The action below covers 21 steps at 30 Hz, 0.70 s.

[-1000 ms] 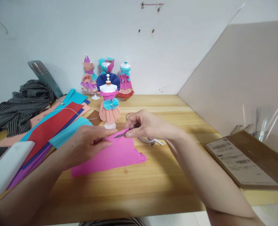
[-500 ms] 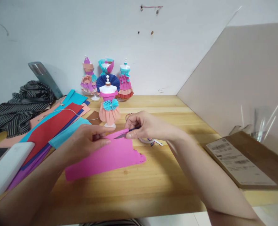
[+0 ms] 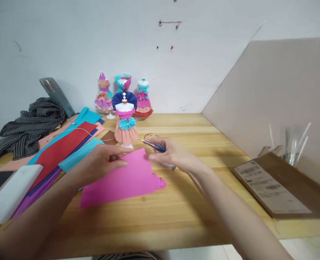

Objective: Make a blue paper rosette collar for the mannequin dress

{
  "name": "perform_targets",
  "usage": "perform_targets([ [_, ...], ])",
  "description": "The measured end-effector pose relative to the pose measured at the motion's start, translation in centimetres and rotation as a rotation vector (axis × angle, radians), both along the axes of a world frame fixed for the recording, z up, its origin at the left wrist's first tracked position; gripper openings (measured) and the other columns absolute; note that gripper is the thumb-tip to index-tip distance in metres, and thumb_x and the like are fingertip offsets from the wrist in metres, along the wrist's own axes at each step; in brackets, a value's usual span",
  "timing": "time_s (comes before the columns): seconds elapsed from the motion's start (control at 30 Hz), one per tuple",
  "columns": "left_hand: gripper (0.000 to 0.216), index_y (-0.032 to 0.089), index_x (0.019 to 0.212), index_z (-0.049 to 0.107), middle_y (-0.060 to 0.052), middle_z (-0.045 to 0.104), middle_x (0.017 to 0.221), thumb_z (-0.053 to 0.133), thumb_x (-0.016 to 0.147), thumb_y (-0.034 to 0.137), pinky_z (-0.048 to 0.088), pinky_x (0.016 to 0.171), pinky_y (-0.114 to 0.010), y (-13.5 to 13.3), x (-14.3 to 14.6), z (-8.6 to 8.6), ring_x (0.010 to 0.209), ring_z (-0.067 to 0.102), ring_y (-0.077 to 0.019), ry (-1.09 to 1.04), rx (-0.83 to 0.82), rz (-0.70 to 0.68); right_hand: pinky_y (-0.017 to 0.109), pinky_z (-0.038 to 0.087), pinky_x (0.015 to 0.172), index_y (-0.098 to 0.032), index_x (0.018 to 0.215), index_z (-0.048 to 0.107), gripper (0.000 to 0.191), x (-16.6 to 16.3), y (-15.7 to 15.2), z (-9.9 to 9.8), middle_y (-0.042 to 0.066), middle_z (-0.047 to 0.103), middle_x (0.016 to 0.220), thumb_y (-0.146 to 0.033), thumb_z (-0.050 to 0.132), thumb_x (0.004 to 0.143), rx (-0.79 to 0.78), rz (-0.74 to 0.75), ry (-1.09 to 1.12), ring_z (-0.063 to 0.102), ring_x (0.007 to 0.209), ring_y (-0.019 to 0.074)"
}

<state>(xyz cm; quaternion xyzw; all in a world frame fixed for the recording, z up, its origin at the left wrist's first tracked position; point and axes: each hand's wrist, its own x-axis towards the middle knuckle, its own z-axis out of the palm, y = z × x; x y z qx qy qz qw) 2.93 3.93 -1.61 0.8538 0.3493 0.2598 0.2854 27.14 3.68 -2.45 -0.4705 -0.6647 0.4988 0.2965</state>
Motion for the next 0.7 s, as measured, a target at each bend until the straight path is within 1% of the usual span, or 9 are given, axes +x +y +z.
perform_targets([
  [0.1,0.035,0.021,0.109,0.072,0.005,0.051,0.059,0.059,0.078,0.01,0.031,0.055,-0.021,0.2,0.6,-0.1,0.056,0.042,-0.0095,0.016,0.071,0.011,0.023,0.02,0.044,-0.016,0.069,0.059,0.034,-1.7,-0.1,-0.3,-0.007,0.036,0.054,-0.044,0.077,0.062,-0.046,0.016,0.034,0.028,0.047,0.0061],
  [0.13,0.035,0.021,0.109,0.072,0.005,0.053,0.059,0.061,0.078,0.011,0.032,0.055,-0.022,0.2,0.6,0.0,0.056,0.044,-0.0098,0.029,0.082,0.027,0.023,0.019,0.044,-0.017,0.061,0.055,0.035,-2.1,-0.1,-0.4,-0.007,0.035,0.052,-0.043,0.077,0.06,-0.051,-0.007,0.039,0.027,0.046,0.0058],
  [0.2,0.035,0.02,0.109,0.072,0.003,0.057,0.061,0.066,0.075,0.015,0.033,0.056,-0.022,0.4,0.3,0.1,0.057,0.047,-0.0109,0.062,0.074,0.08,0.024,0.019,0.044,-0.018,0.054,0.049,0.039,-2.6,-0.1,-0.6,-0.008,0.034,0.049,-0.043,0.078,0.058,-0.044,-0.076,0.05,0.027,0.045,0.0058],
  [0.3,0.036,0.02,0.106,0.073,0.001,0.065,0.067,0.071,0.07,0.02,0.038,0.058,-0.023,0.9,-1.3,0.5,0.062,0.054,-0.0132,0.132,-0.006,0.152,0.024,0.024,0.045,-0.017,0.056,0.053,0.038,-2.6,-0.1,-0.8,-0.006,0.041,0.05,-0.045,0.078,0.057,-0.007,-0.16,0.097,0.034,0.046,0.0075],
  [0.4,0.018,0.017,0.087,0.075,-0.001,0.071,0.074,0.067,0.071,0.023,0.041,0.061,-0.023,1.1,-3.3,0.8,0.069,0.06,-0.0154,0.198,-0.105,0.147,0.025,0.03,0.048,-0.017,0.055,0.055,0.038,-2.3,-0.1,-1.1,-0.003,0.05,0.056,-0.045,0.08,0.056,0.058,-0.193,0.15,0.042,0.052,0.0103],
  [0.47,0.014,0.016,0.079,0.073,-0.002,0.071,0.074,0.064,0.072,0.024,0.042,0.061,-0.023,1.1,-4.3,0.9,0.07,0.06,-0.0159,0.197,-0.146,0.162,0.026,0.031,0.05,-0.017,0.053,0.055,0.037,-2.2,0.0,-1.5,-0.002,0.05,0.058,-0.044,0.079,0.058,0.106,-0.191,0.165,0.043,0.054,0.0109],
  [0.57,0.012,0.015,0.073,0.069,-0.003,0.069,0.07,0.061,0.072,0.024,0.043,0.059,-0.024,0.7,-5.1,0.9,0.067,0.06,-0.0157,0.149,-0.168,0.223,0.027,0.033,0.052,-0.017,0.052,0.057,0.033,-2.2,0.4,-2.2,-0.003,0.049,0.058,-0.042,0.075,0.065,0.2,-0.193,0.183,0.042,0.054,0.0112],
  [0.63,0.011,0.015,0.069,0.066,-0.002,0.068,0.068,0.06,0.073,0.023,0.044,0.06,-0.024,0.4,-5.3,0.6,0.066,0.06,-0.0151,0.111,-0.163,0.253,0.028,0.036,0.056,-0.018,0.052,0.061,0.028,-2.2,0.7,-2.8,-0.002,0.05,0.059,-0.038,0.075,0.066,0.289,-0.205,0.191,0.045,0.057,0.0124],
  [0.7,0.01,0.016,0.069,0.065,-0.002,0.068,0.068,0.059,0.074,0.022,0.045,0.06,-0.024,0.1,-5.5,0.1,0.065,0.061,-0.0145,0.082,-0.084,0.275,0.029,0.039,0.061,-0.019,0.057,0.067,0.017,-2.1,1.1,-3.5,-0.001,0.053,0.063,-0.032,0.075,0.066,0.395,-0.234,0.2,0.049,0.063,0.0143],
])
